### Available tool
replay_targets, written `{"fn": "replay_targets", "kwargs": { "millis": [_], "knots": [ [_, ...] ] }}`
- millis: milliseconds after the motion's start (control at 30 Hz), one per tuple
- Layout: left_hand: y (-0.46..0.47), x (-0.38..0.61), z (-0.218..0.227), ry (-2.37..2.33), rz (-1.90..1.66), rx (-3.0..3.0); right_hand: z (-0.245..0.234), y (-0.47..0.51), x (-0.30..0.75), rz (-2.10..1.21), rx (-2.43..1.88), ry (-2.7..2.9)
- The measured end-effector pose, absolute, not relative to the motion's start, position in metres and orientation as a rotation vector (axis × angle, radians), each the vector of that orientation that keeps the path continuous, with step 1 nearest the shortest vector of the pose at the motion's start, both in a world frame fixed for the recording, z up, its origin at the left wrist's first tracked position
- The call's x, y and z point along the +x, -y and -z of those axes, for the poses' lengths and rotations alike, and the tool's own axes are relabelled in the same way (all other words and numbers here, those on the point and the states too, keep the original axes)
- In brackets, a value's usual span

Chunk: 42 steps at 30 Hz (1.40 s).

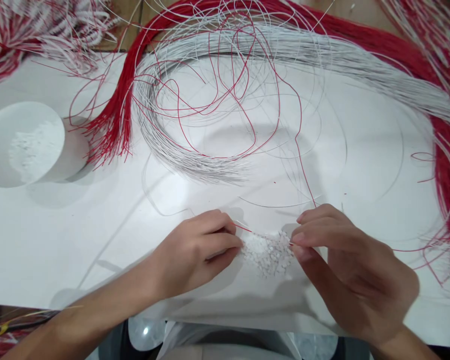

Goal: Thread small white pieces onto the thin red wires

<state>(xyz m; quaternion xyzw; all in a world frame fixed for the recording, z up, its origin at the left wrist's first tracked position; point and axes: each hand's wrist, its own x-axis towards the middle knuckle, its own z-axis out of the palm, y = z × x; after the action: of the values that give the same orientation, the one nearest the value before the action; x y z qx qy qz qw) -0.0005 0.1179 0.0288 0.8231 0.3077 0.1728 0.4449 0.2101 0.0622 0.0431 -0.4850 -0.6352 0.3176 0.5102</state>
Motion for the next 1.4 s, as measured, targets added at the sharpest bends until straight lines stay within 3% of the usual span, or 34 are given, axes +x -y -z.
{"fn": "replay_targets", "kwargs": {
  "millis": [200, 367, 1400],
  "knots": [
    [-0.125, 0.001, -0.046, -1.117, -0.501, 1.371, -0.046, -0.062, 0.210, -0.731, -1.167, 1.521],
    [-0.128, -0.003, -0.044, -1.145, -0.506, 1.042, -0.047, -0.062, 0.209, -0.739, -1.159, 1.541],
    [-0.129, -0.002, -0.044, -1.080, -0.499, 0.927, -0.048, -0.065, 0.208, -0.766, -1.110, 1.570]
  ]
}}
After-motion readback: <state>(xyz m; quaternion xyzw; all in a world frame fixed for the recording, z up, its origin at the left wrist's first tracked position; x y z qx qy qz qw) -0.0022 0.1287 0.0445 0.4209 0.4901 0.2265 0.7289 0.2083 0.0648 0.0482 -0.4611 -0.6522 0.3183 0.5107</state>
